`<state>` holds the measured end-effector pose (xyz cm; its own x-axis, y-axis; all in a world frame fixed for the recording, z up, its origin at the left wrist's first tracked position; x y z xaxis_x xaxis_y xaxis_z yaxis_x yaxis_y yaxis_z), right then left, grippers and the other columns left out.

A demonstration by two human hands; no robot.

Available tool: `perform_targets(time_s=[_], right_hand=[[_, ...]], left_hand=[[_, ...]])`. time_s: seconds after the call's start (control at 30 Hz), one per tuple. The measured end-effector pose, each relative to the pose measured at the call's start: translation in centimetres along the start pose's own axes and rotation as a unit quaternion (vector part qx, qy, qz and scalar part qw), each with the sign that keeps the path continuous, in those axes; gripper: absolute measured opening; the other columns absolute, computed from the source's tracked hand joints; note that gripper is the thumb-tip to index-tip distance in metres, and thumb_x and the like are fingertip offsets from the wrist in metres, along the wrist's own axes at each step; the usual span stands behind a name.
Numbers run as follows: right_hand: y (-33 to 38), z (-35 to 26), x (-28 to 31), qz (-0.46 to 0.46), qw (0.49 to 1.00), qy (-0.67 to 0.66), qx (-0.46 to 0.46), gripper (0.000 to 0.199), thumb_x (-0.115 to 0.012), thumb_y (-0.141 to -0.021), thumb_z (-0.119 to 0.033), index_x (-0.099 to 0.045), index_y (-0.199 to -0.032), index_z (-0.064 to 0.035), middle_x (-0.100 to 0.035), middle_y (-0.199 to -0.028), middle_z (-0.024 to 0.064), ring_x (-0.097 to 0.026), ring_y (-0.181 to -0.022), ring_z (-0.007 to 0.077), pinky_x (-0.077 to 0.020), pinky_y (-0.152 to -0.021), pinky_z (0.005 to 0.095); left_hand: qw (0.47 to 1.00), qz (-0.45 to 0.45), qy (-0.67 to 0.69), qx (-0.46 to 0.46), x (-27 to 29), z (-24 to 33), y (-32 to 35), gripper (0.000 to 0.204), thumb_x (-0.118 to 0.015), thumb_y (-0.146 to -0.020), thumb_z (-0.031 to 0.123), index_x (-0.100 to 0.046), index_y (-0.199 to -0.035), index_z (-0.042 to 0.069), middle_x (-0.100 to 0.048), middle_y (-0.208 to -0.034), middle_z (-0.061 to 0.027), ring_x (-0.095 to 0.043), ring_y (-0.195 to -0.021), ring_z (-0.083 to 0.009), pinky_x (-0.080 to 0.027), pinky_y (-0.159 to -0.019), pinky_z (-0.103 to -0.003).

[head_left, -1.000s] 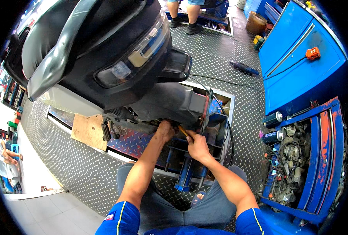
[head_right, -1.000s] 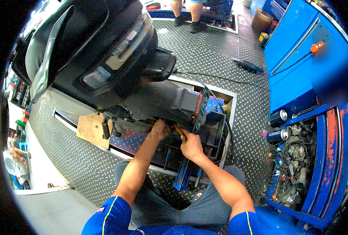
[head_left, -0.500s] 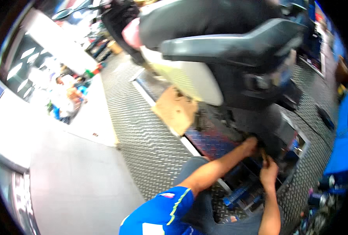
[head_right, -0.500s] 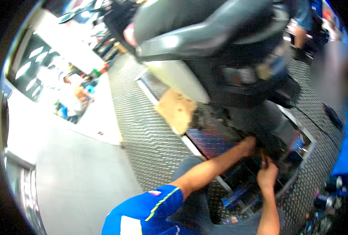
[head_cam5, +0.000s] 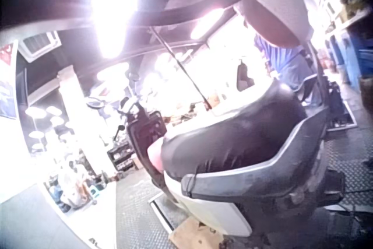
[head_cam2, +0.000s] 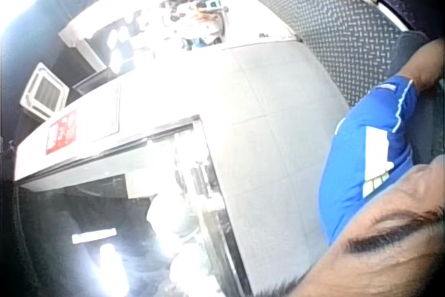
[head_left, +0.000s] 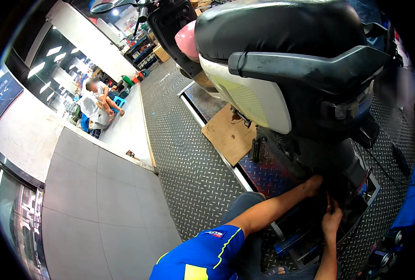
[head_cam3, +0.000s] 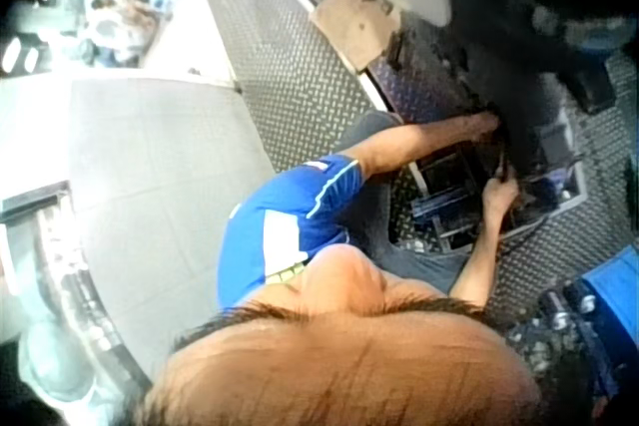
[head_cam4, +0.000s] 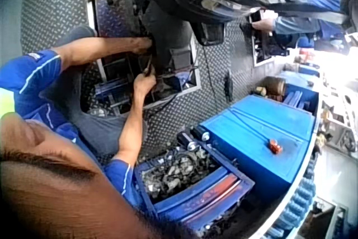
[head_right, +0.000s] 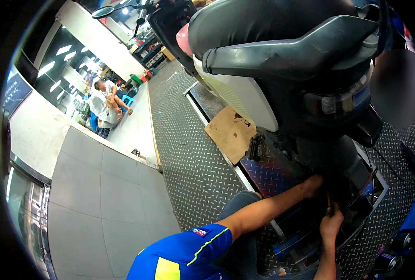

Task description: The person uses a wrench to tighten or loosen bolts on the front wheel and the rear assembly of a white scooter while it is mounted on a lift.

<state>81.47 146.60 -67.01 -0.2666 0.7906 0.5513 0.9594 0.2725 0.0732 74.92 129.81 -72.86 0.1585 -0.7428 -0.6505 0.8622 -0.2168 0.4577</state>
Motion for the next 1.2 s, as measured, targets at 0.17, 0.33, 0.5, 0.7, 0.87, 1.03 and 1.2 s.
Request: perform_targets(time_s=[0.17, 0.33, 0.5, 0.7, 0.87, 1.03, 1.2], right_hand=[[-0.1, 0.3, -0.3, 0.008, 1.0, -0.022, 0.0, 0.036, -0.048, -0.095, 0.006, -0.061, -0.129, 0.0057, -0.064, -0.128, 0.0256, -0.061, -0.12, 0.0361, -0.0439, -0.103, 0.0382], [0.6, -0.7, -0.8, 0.016, 0.999, -0.027, -0.019, 0.034, -0.049, -0.095, 0.004, -0.061, -0.127, 0.0067, -0.065, -0.126, 0.024, -0.061, -0.12, 0.0336, -0.0429, -0.104, 0.0373], [0.2, 1.7, -0.9, -0.002, 0.998, -0.062, -0.014, 0.038, -0.047, -0.095, 0.005, -0.061, -0.129, 0.0046, -0.059, -0.135, 0.0269, -0.057, -0.125, 0.036, -0.0424, -0.105, 0.0396], [0.1, 1.2, -1.1, 0.046, 0.998, -0.003, -0.043, 0.03, -0.057, -0.095, -0.009, -0.064, -0.121, 0.0033, -0.068, -0.104, 0.0294, -0.068, -0.1, 0.0416, -0.0509, -0.085, 0.0437], [0.0, 1.6, -1.2, 0.054, 0.998, -0.002, -0.044, 0.029, -0.058, -0.094, -0.009, -0.065, -0.121, 0.0012, -0.067, -0.101, 0.031, -0.065, -0.1, 0.0465, -0.0516, -0.082, 0.0455], [0.4, 0.5, -0.8, 0.047, 0.996, 0.008, -0.079, 0.028, -0.057, -0.096, -0.01, -0.065, -0.121, -0.0005, -0.067, -0.096, 0.0312, -0.065, -0.094, 0.0474, -0.0513, -0.078, 0.0462], [0.6, 2.3, -1.7, 0.081, 0.995, 0.013, -0.052, 0.028, -0.057, -0.097, -0.013, -0.066, -0.121, -0.0011, -0.067, -0.096, 0.031, -0.065, -0.093, 0.0481, -0.051, -0.077, 0.0477]], left_hand=[[0.999, 0.013, -0.041, -0.004, -0.5, 0.3, 0.3, 0.047, -0.034, -0.108, 0.027, -0.037, -0.15, 0.004, -0.04, -0.154, -0.0106, -0.041, -0.137, -0.029, -0.037, -0.113, -0.044], [1.0, 0.02, -0.013, -0.006, -0.5, 0.5, 1.3, 0.05, -0.036, -0.108, 0.028, -0.034, -0.152, 0.004, -0.036, -0.157, -0.0111, -0.041, -0.137, -0.0304, -0.034, -0.115, -0.046], [0.999, -0.005, -0.032, -0.006, 1.1, -0.4, -0.9, 0.049, -0.043, -0.105, 0.027, -0.039, -0.148, 0.005, -0.042, -0.151, -0.0124, -0.045, -0.133, -0.0306, -0.037, -0.112, -0.046], [1.0, -0.003, -0.019, 0.015, 2.1, -1.1, -1.2, 0.043, -0.05, -0.1, 0.023, -0.05, -0.139, 0.005, -0.055, -0.137, -0.0146, -0.053, -0.124, -0.0299, -0.045, -0.104, -0.045], [0.924, -0.038, -0.368, -0.096, 6.8, -2.0, -3.7, 0.037, -0.049, -0.101, 0.019, -0.052, -0.135, 0.005, -0.057, -0.133, -0.0112, -0.055, -0.117, -0.0289, -0.049, -0.097, -0.043], [0.946, -0.032, -0.318, -0.06, 5.4, -1.0, -2.5, 0.027, -0.043, -0.104, 0.015, -0.061, -0.118, 0.002, -0.063, -0.119, -0.0126, -0.059, -0.101, -0.0268, -0.051, -0.088, -0.041], [0.994, 0.056, 0.001, 0.094, 4.6, -1.3, -2.8, 0.028, -0.04, -0.105, 0.014, -0.061, -0.116, 0.001, -0.064, -0.113, -0.0091, -0.06, -0.091, -0.0247, -0.052, -0.084, -0.037]])
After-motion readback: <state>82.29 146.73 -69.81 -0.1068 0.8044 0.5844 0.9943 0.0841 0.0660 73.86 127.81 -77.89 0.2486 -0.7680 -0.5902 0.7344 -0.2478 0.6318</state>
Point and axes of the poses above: each hand's wrist, its own y-axis away from the middle knuckle, its own x-axis out of the back of the hand, z = x × y, the point moved 1 cm from there along -y, towards the middle knuckle
